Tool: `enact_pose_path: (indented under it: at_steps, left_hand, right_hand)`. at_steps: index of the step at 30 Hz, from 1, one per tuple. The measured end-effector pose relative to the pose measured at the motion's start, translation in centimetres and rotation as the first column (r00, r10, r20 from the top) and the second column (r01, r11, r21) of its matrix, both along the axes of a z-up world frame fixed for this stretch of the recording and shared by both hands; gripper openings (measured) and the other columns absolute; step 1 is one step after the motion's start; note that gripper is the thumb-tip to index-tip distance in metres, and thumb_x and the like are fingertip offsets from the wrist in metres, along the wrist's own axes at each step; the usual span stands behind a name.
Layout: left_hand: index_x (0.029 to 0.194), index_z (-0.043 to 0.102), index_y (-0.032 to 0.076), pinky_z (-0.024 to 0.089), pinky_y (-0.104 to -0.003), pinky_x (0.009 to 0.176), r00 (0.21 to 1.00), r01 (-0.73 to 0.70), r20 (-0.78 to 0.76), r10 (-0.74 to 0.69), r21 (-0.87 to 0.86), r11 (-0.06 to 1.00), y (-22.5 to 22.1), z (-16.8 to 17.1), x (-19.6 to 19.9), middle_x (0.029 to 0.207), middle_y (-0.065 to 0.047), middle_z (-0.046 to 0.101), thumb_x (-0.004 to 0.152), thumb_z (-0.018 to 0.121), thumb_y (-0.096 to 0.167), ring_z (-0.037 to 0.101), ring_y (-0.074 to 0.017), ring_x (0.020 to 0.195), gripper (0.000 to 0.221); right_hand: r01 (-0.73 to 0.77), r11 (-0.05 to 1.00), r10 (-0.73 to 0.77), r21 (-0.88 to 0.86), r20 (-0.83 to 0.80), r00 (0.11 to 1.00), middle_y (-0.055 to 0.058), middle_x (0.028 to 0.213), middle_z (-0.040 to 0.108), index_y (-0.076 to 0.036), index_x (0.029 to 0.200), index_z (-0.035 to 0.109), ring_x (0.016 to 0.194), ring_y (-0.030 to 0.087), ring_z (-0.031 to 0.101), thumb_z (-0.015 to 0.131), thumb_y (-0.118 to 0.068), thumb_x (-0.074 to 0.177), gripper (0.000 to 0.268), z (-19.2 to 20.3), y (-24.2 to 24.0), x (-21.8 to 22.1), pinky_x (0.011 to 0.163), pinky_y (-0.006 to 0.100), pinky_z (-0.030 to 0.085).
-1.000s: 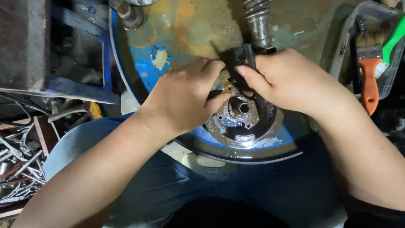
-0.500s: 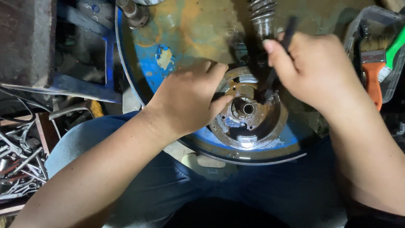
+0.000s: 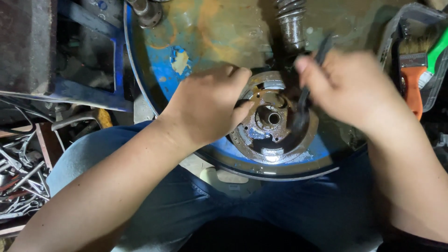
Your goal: Cleaning a motorcycle brake drum component using a brush and a pick to remove rust and debris.
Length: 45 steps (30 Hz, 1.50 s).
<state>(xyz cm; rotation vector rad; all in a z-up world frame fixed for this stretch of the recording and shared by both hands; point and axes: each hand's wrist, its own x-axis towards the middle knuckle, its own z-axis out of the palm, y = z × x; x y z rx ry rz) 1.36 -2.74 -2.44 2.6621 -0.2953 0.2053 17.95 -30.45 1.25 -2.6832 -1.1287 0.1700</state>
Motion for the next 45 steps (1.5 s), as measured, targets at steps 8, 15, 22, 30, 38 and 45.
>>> enact_pose_path:
  at_steps: [8,15,22,30,38,45]
  left_hand:
    - [0.129,0.072,0.002,0.059,-0.049,0.056,0.997,0.006,-0.073,-0.006,-0.005,1.0,0.1,-0.1,0.3,0.092,-0.011,0.068,0.116,0.094,0.039,0.067,-0.0319,0.072,0.044]
    - [0.133,0.069,-0.001,0.063,-0.049,0.058,0.999,-0.035,-0.018,0.036,0.032,0.999,-0.3,0.0,-0.1,0.096,-0.012,0.072,0.118,0.091,0.042,0.073,-0.0343,0.079,0.051]
    - [0.135,0.064,0.006,0.058,-0.05,0.051,0.984,-0.053,-0.166,0.063,0.064,0.997,-0.5,0.5,0.1,0.096,-0.01,0.073,0.122,0.081,0.054,0.074,-0.0346,0.074,0.053]
    - [0.141,0.061,0.008,0.062,-0.058,0.065,0.929,-0.099,-0.363,0.078,-0.038,0.994,0.2,2.0,0.5,0.106,-0.013,0.073,0.123,0.074,0.05,0.075,-0.0394,0.086,0.047]
    - [0.155,0.068,0.011,0.065,-0.059,0.073,0.956,-0.148,-0.26,0.133,-0.039,0.988,0.6,1.7,-0.8,0.121,-0.008,0.079,0.119,0.075,0.053,0.081,-0.0388,0.1,0.056]
    - [0.163,0.067,0.001,0.068,-0.061,0.071,0.982,-0.091,-0.169,0.082,-0.048,0.995,0.1,2.4,-0.1,0.134,-0.02,0.081,0.12,0.077,0.052,0.083,-0.0467,0.102,0.068]
  right_hand:
    - [0.125,0.987,-0.103,0.102,-0.196,0.975,-0.002,0.085,0.08,-0.016,0.114,0.085,0.083,0.017,0.08,0.062,-0.034,0.151,0.047,0.1,-2.0,0.3,0.087,0.041,0.057]
    - [0.231,0.972,-0.189,0.033,-0.469,0.863,-0.001,0.073,0.08,-0.018,0.107,0.079,0.068,0.013,0.083,0.06,-0.038,0.135,0.04,0.6,-0.7,-3.4,0.07,0.033,0.067]
    - [0.342,0.93,-0.279,0.138,-0.341,0.898,-0.002,0.074,0.08,-0.017,0.106,0.08,0.066,0.013,0.077,0.061,-0.037,0.14,0.044,-0.4,-2.8,-3.9,0.077,0.036,0.062]
    - [0.355,0.922,-0.224,0.158,-0.53,0.818,0.001,0.077,0.083,-0.016,0.11,0.083,0.063,0.013,0.078,0.059,-0.037,0.134,0.039,1.5,-4.2,-3.9,0.063,0.03,0.062]
    - [0.484,0.751,-0.52,0.45,-0.05,0.853,0.009,0.12,0.077,-0.002,0.165,0.071,0.118,0.016,0.078,0.04,-0.053,0.171,0.06,-4.2,-20.9,1.1,0.109,0.032,0.055]
    - [0.059,0.996,-0.081,0.072,0.359,0.93,0.009,0.129,0.093,-0.015,0.135,0.098,0.117,0.036,0.081,0.098,-0.026,0.147,0.017,-0.2,-19.2,-0.6,0.126,0.057,0.052]
